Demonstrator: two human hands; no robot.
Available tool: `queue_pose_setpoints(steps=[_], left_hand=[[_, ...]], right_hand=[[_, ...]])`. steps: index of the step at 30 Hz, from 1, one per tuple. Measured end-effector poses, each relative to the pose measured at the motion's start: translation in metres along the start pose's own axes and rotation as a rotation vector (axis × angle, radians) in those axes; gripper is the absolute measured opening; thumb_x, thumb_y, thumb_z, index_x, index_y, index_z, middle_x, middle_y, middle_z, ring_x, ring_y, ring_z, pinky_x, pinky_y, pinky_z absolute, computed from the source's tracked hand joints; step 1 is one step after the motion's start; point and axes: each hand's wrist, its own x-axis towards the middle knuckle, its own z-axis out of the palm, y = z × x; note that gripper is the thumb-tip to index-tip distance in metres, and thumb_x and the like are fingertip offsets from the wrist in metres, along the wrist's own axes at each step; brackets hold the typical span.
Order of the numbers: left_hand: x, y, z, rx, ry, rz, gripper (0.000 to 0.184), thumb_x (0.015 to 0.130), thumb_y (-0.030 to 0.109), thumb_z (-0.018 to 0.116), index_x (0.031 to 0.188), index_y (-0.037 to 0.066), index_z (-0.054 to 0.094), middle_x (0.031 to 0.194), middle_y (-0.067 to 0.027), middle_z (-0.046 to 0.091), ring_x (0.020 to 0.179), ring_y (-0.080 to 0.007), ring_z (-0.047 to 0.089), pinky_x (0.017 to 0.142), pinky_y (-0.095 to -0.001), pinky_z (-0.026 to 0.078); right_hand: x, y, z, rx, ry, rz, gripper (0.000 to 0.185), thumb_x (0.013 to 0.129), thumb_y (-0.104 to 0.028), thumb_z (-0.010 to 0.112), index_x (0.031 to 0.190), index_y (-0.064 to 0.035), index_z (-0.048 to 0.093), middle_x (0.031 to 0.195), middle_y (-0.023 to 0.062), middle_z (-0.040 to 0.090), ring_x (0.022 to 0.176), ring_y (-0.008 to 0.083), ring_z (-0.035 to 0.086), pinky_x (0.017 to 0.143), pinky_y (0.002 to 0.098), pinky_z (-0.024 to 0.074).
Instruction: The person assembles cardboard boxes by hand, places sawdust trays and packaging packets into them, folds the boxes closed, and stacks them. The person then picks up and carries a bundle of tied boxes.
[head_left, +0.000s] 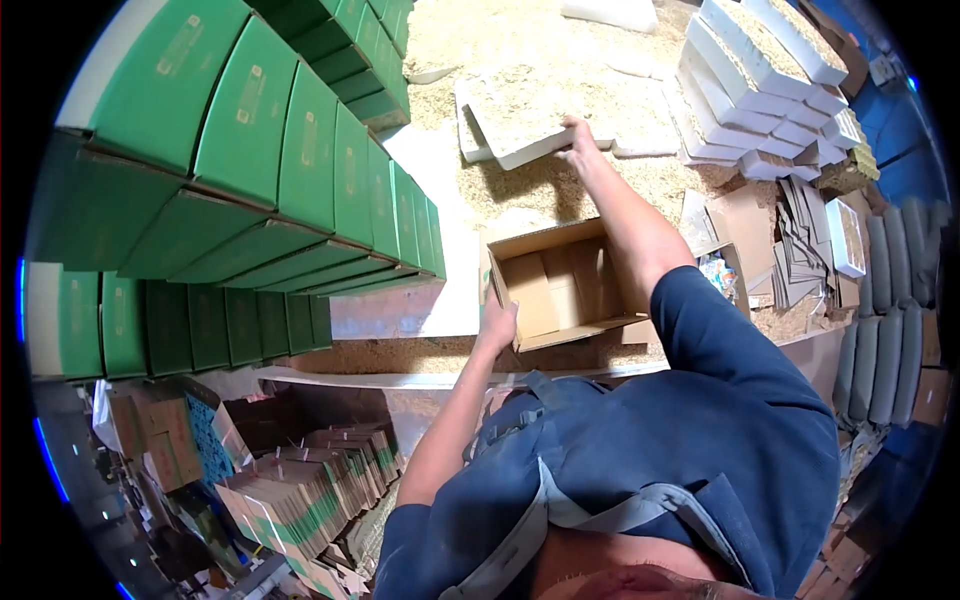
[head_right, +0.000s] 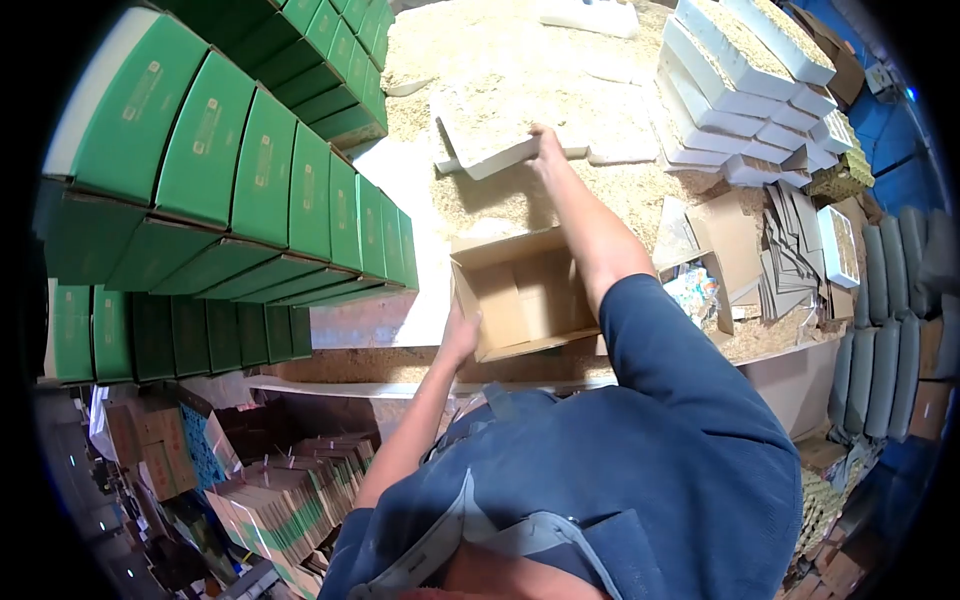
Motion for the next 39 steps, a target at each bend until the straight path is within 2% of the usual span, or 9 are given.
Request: queue_pose_setpoints(steps=[5,7,9,10,16,18,22,28,39], left_hand=[[0.001,-0.003,0.001,-0.016,0.004,-0.004,0.069,0.085,0.005,0.054,0.148,0.0,0.026,0.14,-0.0264,0.045,0.129,-0.0399,0.045,0.11,-0.0398,0.034],[0.002,0.001,0.001,-0.052,0.018,0.017,0.068,0.085,0.004,0.054,0.148,0.001,0.028,0.139,-0.0263,0.046,0.128,-0.039,0.047,0.11,-0.0393,0.034],[0.0,0.008,0.0,-0.049,0.024,0.006,0.067,0.084,0.005,0.054,0.147,0.0,0.03,0.138,-0.0261,0.048,0.128,-0.0377,0.047,0.11,-0.0388,0.035],[0.001,0.008,-0.001,-0.051,0.026,0.01,0.067,0.084,0.005,0.054,0.147,0.0,0.03,0.137,-0.026,0.049,0.127,-0.0374,0.048,0.109,-0.0386,0.035],[0.002,0.006,-0.005,-0.034,-0.005,0.034,0.061,0.085,0.008,0.055,0.142,-0.002,0.036,0.131,-0.0253,0.054,0.124,-0.0366,0.051,0.107,-0.0387,0.036],[0.006,0.005,-0.006,-0.038,-0.007,0.03,0.06,0.085,0.008,0.056,0.141,-0.002,0.037,0.131,-0.0253,0.055,0.124,-0.0367,0.051,0.106,-0.0388,0.037],[0.01,-0.004,-0.003,-0.107,-0.029,0.082,0.056,0.085,0.008,0.056,0.138,-0.004,0.04,0.128,-0.0245,0.056,0.12,-0.0359,0.054,0.104,-0.0385,0.038],[0.021,-0.018,-0.002,-0.18,-0.074,0.076,0.053,0.093,0.015,0.054,0.139,-0.003,0.038,0.127,-0.0181,0.057,0.114,-0.0256,0.056,0.099,-0.0353,0.043],[0.002,0.002,-0.012,-0.469,-0.077,-0.087,0.056,0.1,0.038,0.041,0.13,-0.007,0.051,0.12,-0.0166,0.062,0.105,-0.0225,0.061,0.09,-0.0319,0.047]], right_hand=[[-0.047,-0.063,-0.047,-0.166,-0.018,-0.157,0.049,0.069,-0.023,0.066,0.104,0.0072,0.052,0.094,0.0204,0.055,0.076,0.0252,0.057,0.085,0.0578,0.0556],[-0.051,-0.096,-0.089,-0.189,-0.237,-0.099,0.026,0.073,-0.023,0.066,0.058,-0.0142,0.048,0.047,-0.0047,0.045,0.037,0.0088,0.04,0.071,0.0409,0.0578],[-0.108,-0.12,-0.106,-0.103,-0.277,-0.089,0.025,0.08,-0.018,0.064,0.061,-0.0171,0.047,0.044,-0.0093,0.037,0.036,0.0026,0.035,0.036,0.019,0.0375],[-0.127,-0.136,-0.117,-0.146,-0.29,-0.075,0.025,0.079,-0.014,0.065,0.062,-0.0155,0.046,0.047,-0.0095,0.038,0.037,0.0022,0.032,0.034,0.0169,0.0296],[-0.208,-0.144,-0.207,-0.387,-0.253,-0.012,0.015,0.077,-0.022,0.066,0.074,-0.0112,0.055,0.059,-0.0031,0.057,0.041,0.0062,0.047,0.037,0.0172,0.0376],[-0.221,-0.134,-0.224,-0.414,-0.214,0.01,0.045,0.07,-0.026,0.063,0.108,-0.0021,0.058,0.091,0.0068,0.066,0.074,0.0163,0.062,0.067,0.0284,0.0512],[-0.249,-0.123,-0.209,-0.416,-0.266,0.06,0.044,0.069,-0.015,0.065,0.109,0.0,0.056,0.104,0.0114,0.062,0.1,0.0239,0.058,0.092,0.0392,0.0482],[-0.236,-0.11,-0.176,-0.879,-0.373,0.065,0.039,0.073,-0.035,0.067,0.099,-0.0092,0.056,0.085,0.0008,0.045,0.068,0.013,0.043,0.067,0.0327,0.0422],[-0.212,-0.074,-0.113,-0.988,-0.488,0.151,0.03,0.083,-0.036,0.057,0.097,-0.0101,0.06,0.081,0.0025,0.051,0.07,0.0177,0.054,0.077,0.0408,0.0487]])
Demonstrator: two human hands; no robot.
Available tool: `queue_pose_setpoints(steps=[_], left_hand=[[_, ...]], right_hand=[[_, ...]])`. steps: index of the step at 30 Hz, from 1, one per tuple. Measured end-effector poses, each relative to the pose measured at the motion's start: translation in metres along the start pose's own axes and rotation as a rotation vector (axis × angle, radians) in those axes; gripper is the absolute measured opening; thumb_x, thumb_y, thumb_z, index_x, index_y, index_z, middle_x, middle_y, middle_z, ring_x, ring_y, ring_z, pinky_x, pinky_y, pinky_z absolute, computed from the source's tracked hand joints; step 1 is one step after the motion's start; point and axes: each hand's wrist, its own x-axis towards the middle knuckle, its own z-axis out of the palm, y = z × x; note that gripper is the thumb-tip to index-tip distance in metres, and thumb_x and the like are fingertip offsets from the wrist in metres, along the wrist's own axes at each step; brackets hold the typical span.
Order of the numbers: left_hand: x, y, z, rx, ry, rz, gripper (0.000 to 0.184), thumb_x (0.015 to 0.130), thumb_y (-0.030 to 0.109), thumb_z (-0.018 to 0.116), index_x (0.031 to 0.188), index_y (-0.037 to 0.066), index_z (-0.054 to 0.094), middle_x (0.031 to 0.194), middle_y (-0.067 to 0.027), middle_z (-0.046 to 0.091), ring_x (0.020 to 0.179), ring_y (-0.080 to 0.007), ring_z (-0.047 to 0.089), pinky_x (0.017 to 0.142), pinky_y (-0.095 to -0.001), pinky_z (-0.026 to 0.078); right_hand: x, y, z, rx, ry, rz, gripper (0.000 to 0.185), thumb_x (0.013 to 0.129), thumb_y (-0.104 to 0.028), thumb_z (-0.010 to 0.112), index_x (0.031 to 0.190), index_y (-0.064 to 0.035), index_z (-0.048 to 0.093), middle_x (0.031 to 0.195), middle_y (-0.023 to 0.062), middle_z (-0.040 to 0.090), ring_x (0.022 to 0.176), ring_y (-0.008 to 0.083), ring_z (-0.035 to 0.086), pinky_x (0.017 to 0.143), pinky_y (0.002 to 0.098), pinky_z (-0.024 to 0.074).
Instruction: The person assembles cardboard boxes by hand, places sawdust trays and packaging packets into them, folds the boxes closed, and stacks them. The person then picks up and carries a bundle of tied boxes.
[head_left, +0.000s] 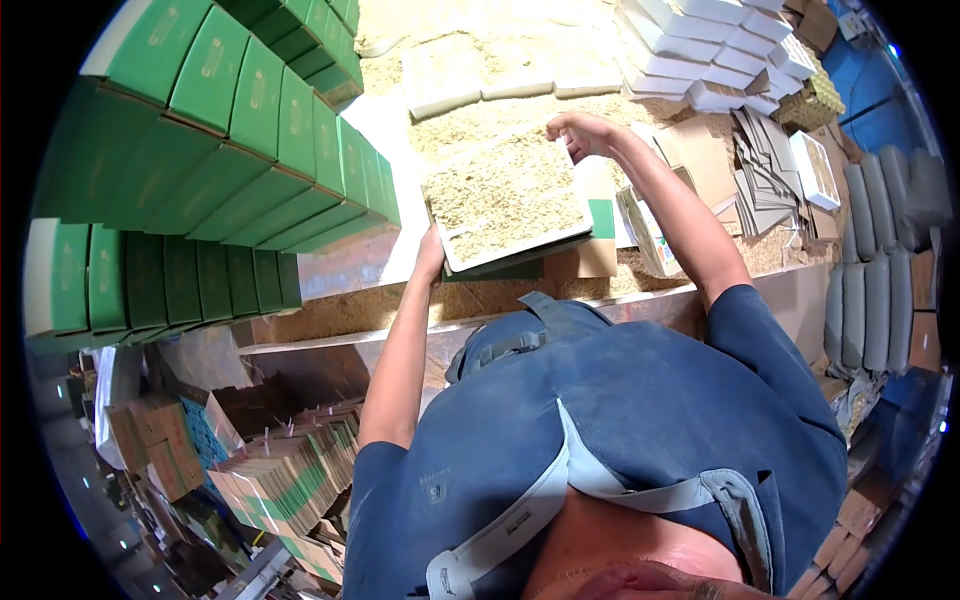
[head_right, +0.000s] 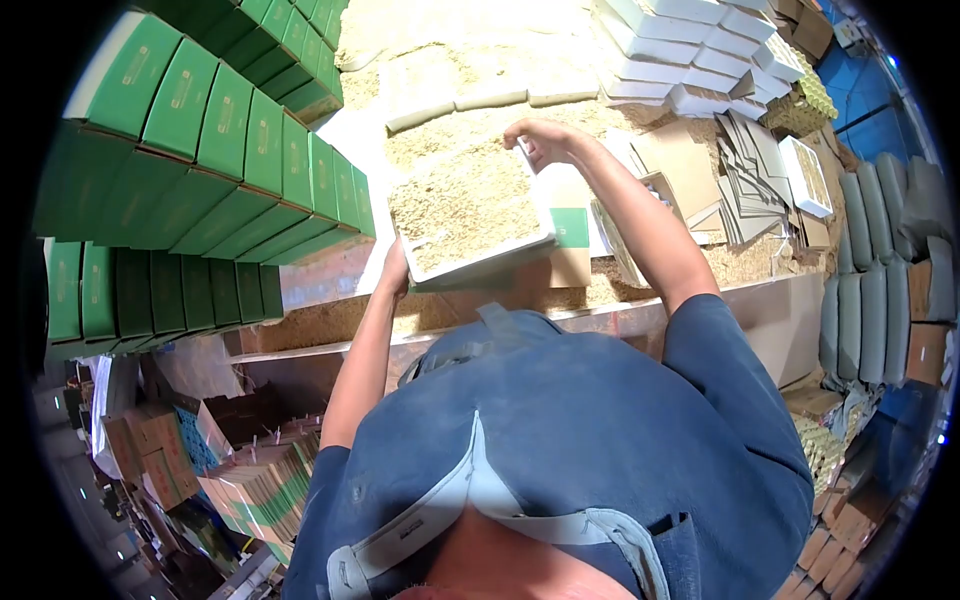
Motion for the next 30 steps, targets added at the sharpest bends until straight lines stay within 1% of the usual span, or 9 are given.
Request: queue_pose_setpoints(steps=[2,6,8,10,12,17,19,25,30], left_hand=[[-0.005,0.001,0.0,-0.109,0.0,-0.012,0.056,0.102,0.041,0.038,0.133,-0.004,0.05,0.121,-0.0143,0.062,0.107,-0.0221,0.061,0.091,-0.0312,0.048],[-0.018,0.011,0.012,-0.138,0.008,-0.001,0.063,0.105,0.047,0.026,0.14,-0.002,0.04,0.127,-0.0146,0.058,0.112,-0.0239,0.06,0.095,-0.0328,0.048],[-0.009,0.002,0.005,-0.113,0.043,-0.059,0.064,0.105,0.048,0.024,0.142,-0.003,0.037,0.133,-0.0176,0.054,0.118,-0.0262,0.055,0.099,-0.0352,0.045],[-0.006,0.008,0.006,0.032,0.073,0.027,0.067,0.104,0.049,0.027,0.143,-0.005,0.035,0.136,-0.0213,0.05,0.125,-0.0302,0.05,0.105,-0.0375,0.041],[0.003,0.015,0.0,0.38,0.122,0.213,0.069,0.101,0.048,0.038,0.144,-0.006,0.034,0.142,-0.0253,0.043,0.133,-0.0343,0.041,0.11,-0.0401,0.035],[-0.023,0.076,0.061,1.18,0.186,0.771,0.074,0.089,0.041,0.066,0.145,0.002,0.037,0.152,-0.0243,0.031,0.142,-0.0356,0.028,0.114,-0.0471,0.027],[-0.021,0.082,0.078,1.617,-0.168,0.84,0.08,0.081,0.043,0.075,0.145,0.01,0.042,0.154,-0.0207,0.03,0.143,-0.0367,0.028,0.114,-0.0496,0.025],[-0.002,0.047,0.09,1.698,-0.424,0.613,0.09,0.07,0.034,0.082,0.148,0.023,0.039,0.156,-0.0171,0.026,0.143,-0.0371,0.025,0.115,-0.0546,0.023],[-0.001,0.042,0.09,1.705,-0.439,0.579,0.092,0.07,0.03,0.082,0.149,0.022,0.036,0.156,-0.0174,0.025,0.143,-0.038,0.025,0.113,-0.0567,0.024]], right_hand=[[-0.008,0.001,0.013,0.056,0.051,-0.017,0.024,0.082,-0.028,0.056,0.094,-0.0071,0.053,0.076,0.0012,0.045,0.059,0.0129,0.043,0.058,0.028,0.0401],[-0.002,0.022,0.024,0.095,0.16,0.007,0.007,0.082,-0.014,0.054,0.083,-0.0075,0.053,0.066,-0.0007,0.039,0.056,0.0111,0.035,0.051,0.0297,0.0323],[0.015,0.04,0.022,0.031,0.174,-0.022,0.01,0.081,-0.011,0.054,0.082,-0.0015,0.058,0.068,0.0051,0.048,0.061,0.015,0.045,0.056,0.0318,0.0393],[0.038,0.057,0.031,-0.395,0.37,-0.076,0.03,0.078,-0.007,0.054,0.104,0.0049,0.064,0.095,0.0223,0.067,0.086,0.0314,0.064,0.078,0.0378,0.0499],[0.024,0.062,0.045,-0.269,0.502,-0.228,0.037,0.08,-0.005,0.052,0.114,0.0031,0.062,0.108,0.0269,0.065,0.103,0.0376,0.063,0.088,0.0403,0.0492],[0.016,0.09,0.076,-0.627,0.786,-0.522,0.027,0.073,0.008,0.054,0.096,0.0012,0.065,0.108,0.0233,0.063,0.108,0.0359,0.06,0.09,0.0435,0.051],[0.011,0.088,0.077,-0.601,0.822,-0.596,0.027,0.072,0.007,0.055,0.096,0.0006,0.066,0.111,0.0217,0.063,0.11,0.0343,0.06,0.09,0.0418,0.0512],[-0.032,0.097,0.06,-0.436,0.816,-0.876,0.027,0.069,0.004,0.058,0.091,-0.004,0.072,0.121,0.0149,0.064,0.111,0.0302,0.06,0.093,0.0362,0.0511],[-0.05,0.198,-0.073,-0.163,1.285,-0.495,0.028,0.074,-0.004,0.062,0.099,-0.0119,0.073,0.108,0.011,0.07,0.101,0.0264,0.066,0.095,0.034,0.0496]])
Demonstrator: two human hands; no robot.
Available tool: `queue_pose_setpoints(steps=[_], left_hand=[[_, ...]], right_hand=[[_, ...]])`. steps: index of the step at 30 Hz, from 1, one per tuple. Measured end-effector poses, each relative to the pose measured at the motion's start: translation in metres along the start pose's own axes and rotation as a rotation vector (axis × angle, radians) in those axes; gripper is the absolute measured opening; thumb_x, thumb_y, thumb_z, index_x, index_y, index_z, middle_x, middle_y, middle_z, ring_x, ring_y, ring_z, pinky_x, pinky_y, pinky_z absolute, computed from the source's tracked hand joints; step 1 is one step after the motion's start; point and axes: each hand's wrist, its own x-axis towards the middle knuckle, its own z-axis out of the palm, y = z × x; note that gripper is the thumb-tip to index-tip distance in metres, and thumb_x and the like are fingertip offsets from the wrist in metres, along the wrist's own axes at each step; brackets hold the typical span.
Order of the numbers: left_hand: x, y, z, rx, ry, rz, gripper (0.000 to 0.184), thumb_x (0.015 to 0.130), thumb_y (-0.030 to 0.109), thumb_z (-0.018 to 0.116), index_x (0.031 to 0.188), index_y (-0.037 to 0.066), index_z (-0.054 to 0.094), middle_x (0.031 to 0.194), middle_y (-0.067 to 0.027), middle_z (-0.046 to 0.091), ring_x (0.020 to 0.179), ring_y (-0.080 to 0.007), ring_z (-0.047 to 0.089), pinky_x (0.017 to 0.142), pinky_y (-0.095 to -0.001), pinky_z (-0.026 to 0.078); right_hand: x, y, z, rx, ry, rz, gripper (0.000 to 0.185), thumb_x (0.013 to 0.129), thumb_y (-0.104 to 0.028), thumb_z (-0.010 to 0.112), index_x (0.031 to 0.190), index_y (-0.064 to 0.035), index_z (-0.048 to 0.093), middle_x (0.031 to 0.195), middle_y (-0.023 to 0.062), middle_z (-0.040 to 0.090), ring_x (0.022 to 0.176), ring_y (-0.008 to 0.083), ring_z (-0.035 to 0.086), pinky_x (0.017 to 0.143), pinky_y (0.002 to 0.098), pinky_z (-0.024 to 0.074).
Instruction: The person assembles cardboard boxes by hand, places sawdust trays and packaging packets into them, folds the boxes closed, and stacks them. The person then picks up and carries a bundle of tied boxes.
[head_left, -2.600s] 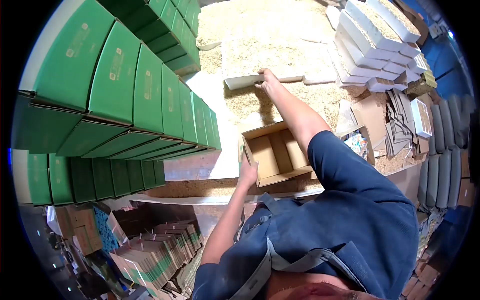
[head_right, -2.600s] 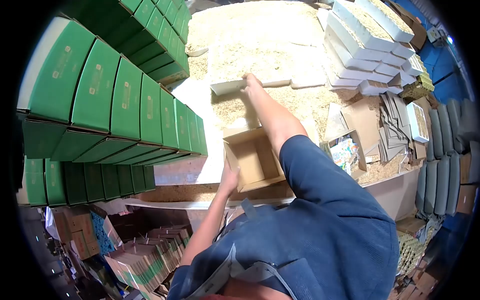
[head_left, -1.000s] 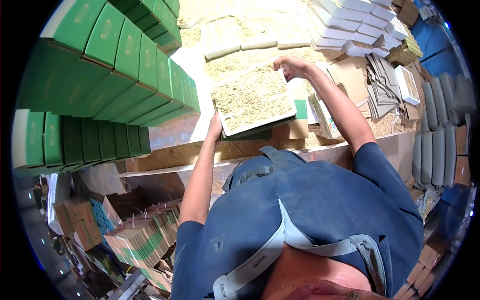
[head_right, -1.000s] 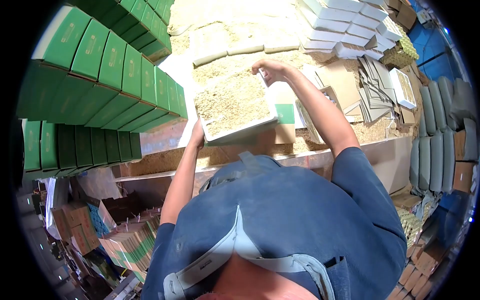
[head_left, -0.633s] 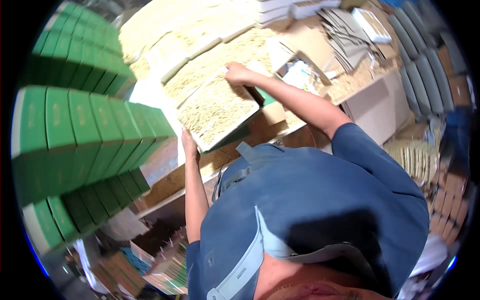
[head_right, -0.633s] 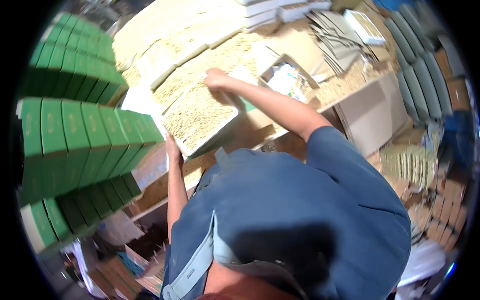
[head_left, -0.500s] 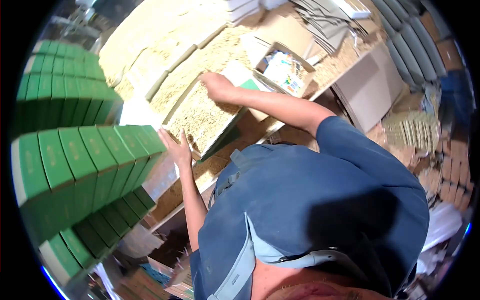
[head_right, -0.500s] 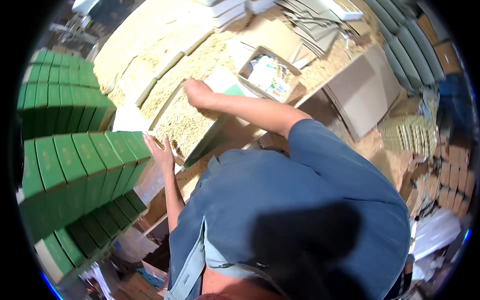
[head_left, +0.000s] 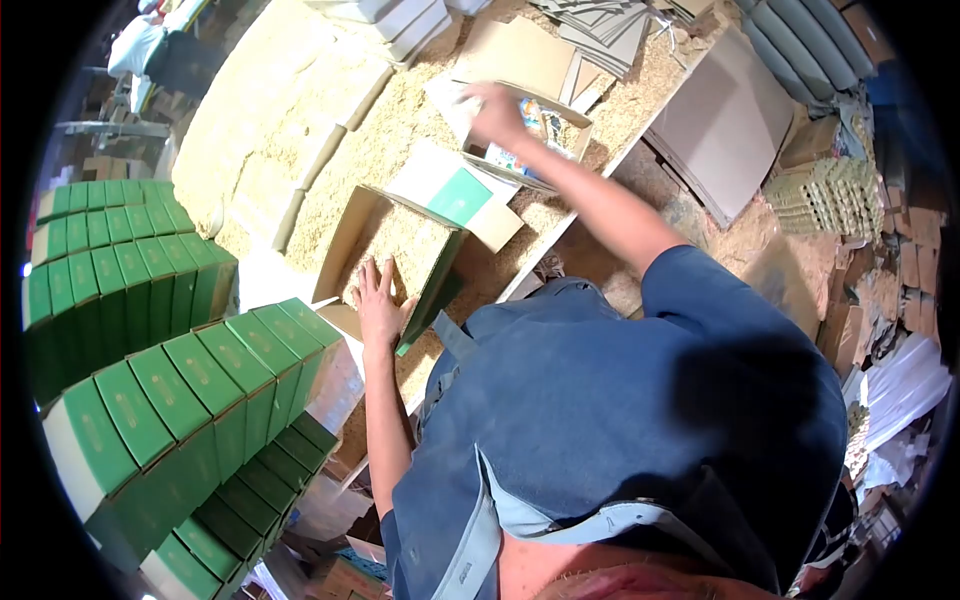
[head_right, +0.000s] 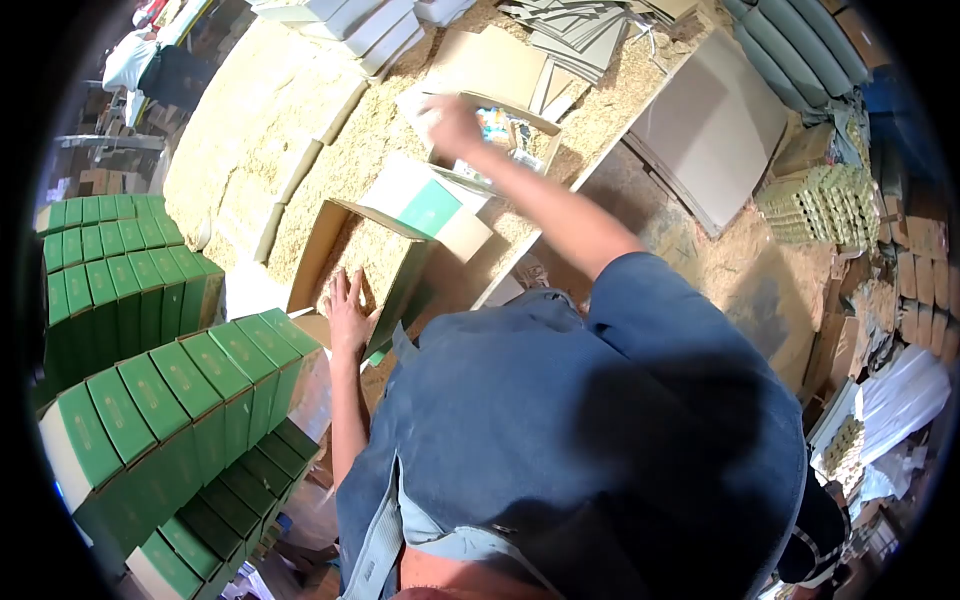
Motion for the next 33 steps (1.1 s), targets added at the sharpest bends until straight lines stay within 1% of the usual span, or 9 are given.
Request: queue_pose_setpoints(steps=[1,3,5,8,11,15,22,24,33], left_hand=[[0.001,-0.001,0.001,-0.015,-0.008,-0.008,0.094,0.07,0.028,0.083,0.15,0.023,0.034,0.157,-0.0174,0.024,0.143,-0.0385,0.025,0.113,-0.0572,0.025],[0.005,-0.004,0.012,-0.015,-0.015,-0.027,0.095,0.069,0.026,0.083,0.15,0.023,0.033,0.157,-0.0171,0.022,0.144,-0.0388,0.024,0.113,-0.0575,0.025],[0.006,-0.005,0.02,-0.013,-0.031,-0.041,0.097,0.069,0.024,0.083,0.151,0.023,0.031,0.158,-0.0168,0.02,0.144,-0.0391,0.022,0.113,-0.0577,0.025],[0.008,-0.007,0.02,0.002,-0.047,-0.036,0.099,0.069,0.021,0.084,0.151,0.023,0.029,0.159,-0.016,0.016,0.146,-0.0389,0.018,0.113,-0.0568,0.026],[0.007,-0.003,0.019,-0.008,-0.056,-0.056,0.1,0.068,0.02,0.084,0.151,0.023,0.029,0.16,-0.016,0.015,0.146,-0.0387,0.017,0.113,-0.0562,0.026],[0.007,-0.002,0.01,-0.113,-0.011,-0.041,0.091,0.069,0.019,0.083,0.148,0.021,0.038,0.159,-0.0139,0.02,0.145,-0.0378,0.021,0.114,-0.0535,0.026],[0.007,-0.005,-0.004,-0.44,0.207,-0.18,0.04,0.088,0.013,0.068,0.127,0.013,0.063,0.148,-0.0144,0.044,0.14,-0.0338,0.035,0.113,-0.0423,0.031],[0.004,-0.002,-0.014,-0.453,0.224,-0.203,0.039,0.088,0.013,0.067,0.127,0.012,0.064,0.147,-0.0138,0.045,0.139,-0.0333,0.036,0.113,-0.042,0.032],[-0.003,0.047,-0.081,-0.518,0.291,-0.152,0.033,0.089,0.008,0.065,0.122,0.006,0.065,0.132,-0.0137,0.059,0.126,-0.0274,0.053,0.107,-0.0381,0.04]], right_hand=[[0.012,0.014,-0.031,-0.088,0.1,0.271,0.03,0.072,-0.005,0.061,0.099,-0.0097,0.072,0.108,0.0139,0.069,0.098,0.0296,0.065,0.092,0.0368,0.0503],[0.033,0.071,-0.072,-0.313,0.181,0.386,0.034,0.077,-0.017,0.069,0.11,-0.0105,0.071,0.11,0.0152,0.068,0.1,0.0297,0.065,0.092,0.0371,0.0508],[0.05,0.1,-0.102,-0.306,0.053,0.69,0.048,0.076,-0.032,0.076,0.117,-0.0092,0.068,0.112,0.0145,0.068,0.103,0.0293,0.065,0.093,0.0376,0.0512],[0.065,0.13,-0.119,-0.387,-0.101,0.806,0.069,0.071,-0.043,0.079,0.125,-0.0041,0.061,0.114,0.0142,0.066,0.104,0.0288,0.065,0.094,0.038,0.0514],[0.071,0.137,-0.102,-0.531,-0.005,0.844,0.083,0.066,-0.048,0.08,0.129,-0.0007,0.055,0.118,0.016,0.065,0.108,0.0298,0.064,0.095,0.0386,0.0509],[0.075,0.153,-0.081,-0.794,0.146,0.832,0.08,0.068,-0.046,0.079,0.127,0.0026,0.054,0.123,0.0178,0.062,0.113,0.0302,0.062,0.096,0.039,0.0505],[0.084,0.159,-0.106,-0.391,0.1,0.862,0.046,0.071,-0.024,0.073,0.11,-0.0005,0.066,0.11,0.0187,0.068,0.106,0.0298,0.066,0.094,0.0368,0.0519],[0.087,0.158,-0.11,-0.377,0.152,0.903,0.036,0.071,-0.021,0.072,0.101,-0.0026,0.071,0.107,0.0198,0.069,0.106,0.0315,0.066,0.092,0.0366,0.0528],[0.079,0.156,-0.125,-0.359,0.147,0.864,0.038,0.069,-0.021,0.07,0.097,0.0037,0.07,0.103,0.0236,0.069,0.1,0.0349,0.067,0.087,0.0393,0.0531]])
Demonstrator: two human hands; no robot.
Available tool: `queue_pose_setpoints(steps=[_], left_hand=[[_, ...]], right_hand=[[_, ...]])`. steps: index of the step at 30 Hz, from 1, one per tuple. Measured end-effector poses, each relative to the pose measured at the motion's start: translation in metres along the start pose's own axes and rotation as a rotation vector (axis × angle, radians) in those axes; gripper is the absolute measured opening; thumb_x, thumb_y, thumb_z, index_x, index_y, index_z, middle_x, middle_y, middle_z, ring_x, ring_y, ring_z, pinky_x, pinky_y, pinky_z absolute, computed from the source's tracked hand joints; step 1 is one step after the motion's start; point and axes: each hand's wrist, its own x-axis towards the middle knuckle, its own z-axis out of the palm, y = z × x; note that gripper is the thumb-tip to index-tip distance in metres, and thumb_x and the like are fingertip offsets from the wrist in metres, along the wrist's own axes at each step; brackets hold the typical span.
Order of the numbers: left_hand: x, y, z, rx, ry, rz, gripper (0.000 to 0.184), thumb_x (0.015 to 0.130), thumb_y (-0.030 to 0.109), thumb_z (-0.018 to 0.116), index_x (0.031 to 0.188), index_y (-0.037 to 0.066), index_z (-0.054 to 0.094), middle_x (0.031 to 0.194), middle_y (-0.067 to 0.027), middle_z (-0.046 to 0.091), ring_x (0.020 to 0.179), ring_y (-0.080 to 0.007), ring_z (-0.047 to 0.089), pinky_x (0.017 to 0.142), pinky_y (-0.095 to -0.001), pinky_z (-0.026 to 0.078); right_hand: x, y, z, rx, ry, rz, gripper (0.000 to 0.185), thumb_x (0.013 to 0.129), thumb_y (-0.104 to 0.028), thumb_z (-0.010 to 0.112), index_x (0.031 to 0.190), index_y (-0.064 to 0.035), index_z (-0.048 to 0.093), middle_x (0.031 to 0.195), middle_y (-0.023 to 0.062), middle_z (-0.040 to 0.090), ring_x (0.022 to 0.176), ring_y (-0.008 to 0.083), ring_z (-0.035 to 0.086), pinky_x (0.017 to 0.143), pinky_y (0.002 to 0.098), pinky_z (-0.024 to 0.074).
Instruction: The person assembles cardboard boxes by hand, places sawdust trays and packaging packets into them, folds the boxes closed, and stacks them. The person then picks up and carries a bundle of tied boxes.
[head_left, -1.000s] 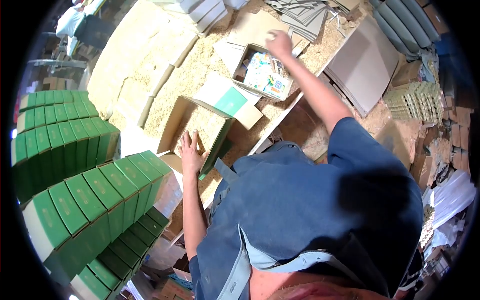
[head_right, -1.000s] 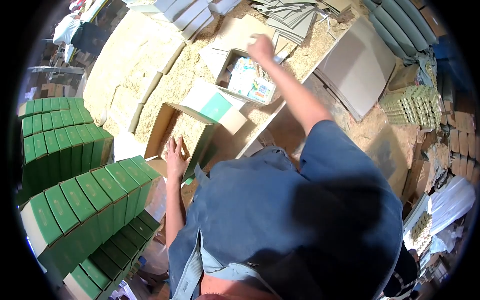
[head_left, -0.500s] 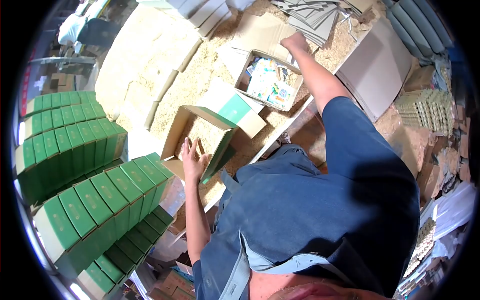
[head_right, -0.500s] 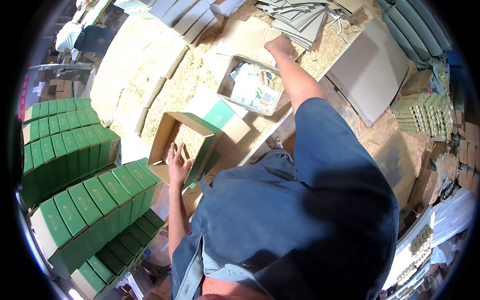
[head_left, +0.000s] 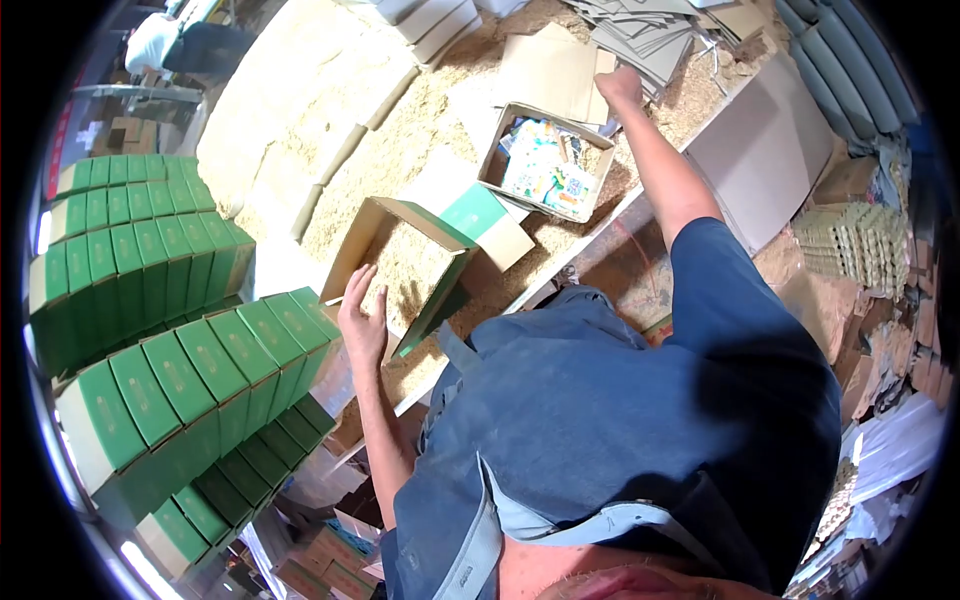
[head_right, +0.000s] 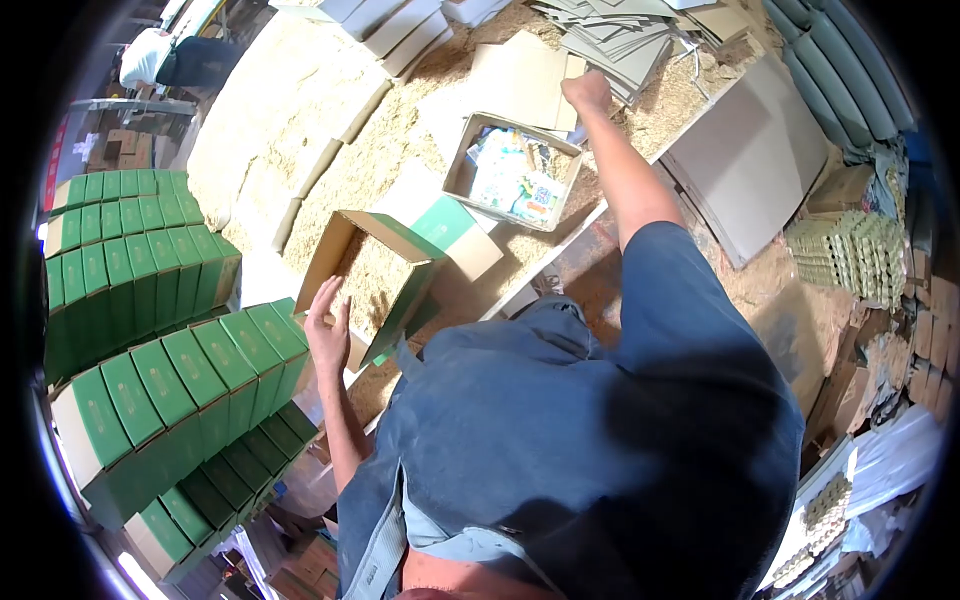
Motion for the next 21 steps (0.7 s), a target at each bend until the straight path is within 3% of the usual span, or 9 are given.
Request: queue_pose_setpoints(steps=[2,4,7,10,12,14,16,19,21], left_hand=[[0.003,0.027,-0.005,0.007,-0.001,0.027,0.033,0.089,0.007,0.065,0.122,0.005,0.065,0.129,-0.0135,0.061,0.121,-0.0263,0.057,0.104,-0.0369,0.042],[0.006,0.06,-0.011,-0.074,-0.061,0.104,0.034,0.088,0.007,0.066,0.122,0.006,0.065,0.127,-0.0135,0.062,0.12,-0.0258,0.058,0.104,-0.0367,0.043],[0.009,0.125,-0.024,-0.165,-0.139,0.205,0.035,0.085,0.006,0.067,0.12,0.006,0.066,0.126,-0.0133,0.063,0.118,-0.0262,0.059,0.103,-0.0361,0.044],[0.007,0.188,-0.037,-0.294,-0.316,0.375,0.035,0.083,0.005,0.068,0.118,0.005,0.067,0.126,-0.0124,0.063,0.117,-0.0265,0.06,0.101,-0.0363,0.046],[0.004,0.223,-0.042,-0.423,-0.45,0.494,0.036,0.083,0.01,0.07,0.118,0.003,0.067,0.124,-0.0149,0.064,0.118,-0.0275,0.059,0.1,-0.038,0.046],[0.0,0.258,-0.044,-0.536,-0.572,0.677,0.037,0.081,0.012,0.071,0.116,0.002,0.068,0.121,-0.0163,0.065,0.116,-0.0313,0.06,0.098,-0.04,0.048],[-0.007,0.28,-0.033,-0.645,-0.586,0.869,0.031,0.082,0.012,0.069,0.111,0.004,0.066,0.114,-0.0146,0.062,0.109,-0.0329,0.059,0.094,-0.0405,0.048],[-0.027,0.304,-0.014,-0.943,-0.521,0.858,0.031,0.079,0.015,0.071,0.106,0.001,0.065,0.106,-0.0158,0.062,0.103,-0.0339,0.059,0.091,-0.0415,0.048],[-0.034,0.313,-0.015,-1.18,-0.635,0.74,0.034,0.076,0.018,0.073,0.104,0.0,0.065,0.1,-0.0174,0.061,0.099,-0.0352,0.059,0.087,-0.0422,0.048]], right_hand=[[0.013,0.021,0.014,0.098,-0.055,0.039,0.038,0.068,-0.02,0.07,0.097,0.0054,0.07,0.103,0.0249,0.069,0.099,0.0363,0.067,0.086,0.0391,0.053],[0.025,0.038,0.032,0.27,0.012,0.003,0.031,0.065,-0.014,0.068,0.08,0.0129,0.065,0.083,0.0268,0.068,0.081,0.0331,0.07,0.072,0.0404,0.0526],[0.017,0.032,0.028,0.32,0.088,0.003,0.029,0.065,-0.013,0.068,0.077,0.0138,0.064,0.081,0.0265,0.068,0.08,0.0317,0.07,0.072,0.0397,0.0524],[0.019,0.029,0.026,0.239,0.026,-0.007,0.034,0.068,-0.015,0.067,0.095,0.0065,0.069,0.101,0.0266,0.069,0.098,0.0368,0.068,0.087,0.04,0.0521],[0.009,0.022,0.015,0.194,-0.006,-0.024,0.033,0.069,-0.016,0.066,0.092,0.0068,0.07,0.099,0.0274,0.069,0.098,0.0359,0.068,0.085,0.0394,0.0523],[-0.01,0.013,0.003,0.023,0.018,-0.02,0.031,0.069,-0.017,0.066,0.089,0.0064,0.07,0.093,0.0265,0.069,0.091,0.034,0.07,0.08,0.0381,0.0536],[0.009,0.031,0.021,0.203,-0.068,0.004,0.025,0.067,-0.018,0.071,0.072,0.0069,0.067,0.076,0.0194,0.069,0.064,0.0249,0.068,0.059,0.0346,0.0522],[0.009,0.033,0.03,0.101,-0.135,-0.089,0.037,0.065,-0.028,0.08,0.074,0.006,0.069,0.073,0.0166,0.069,0.059,0.0217,0.067,0.057,0.0318,0.0526],[0.008,0.035,0.037,0.051,-0.155,-0.111,0.046,0.063,-0.036,0.084,0.077,0.0057,0.07,0.074,0.0168,0.07,0.063,0.0227,0.069,0.06,0.0323,0.0539]])
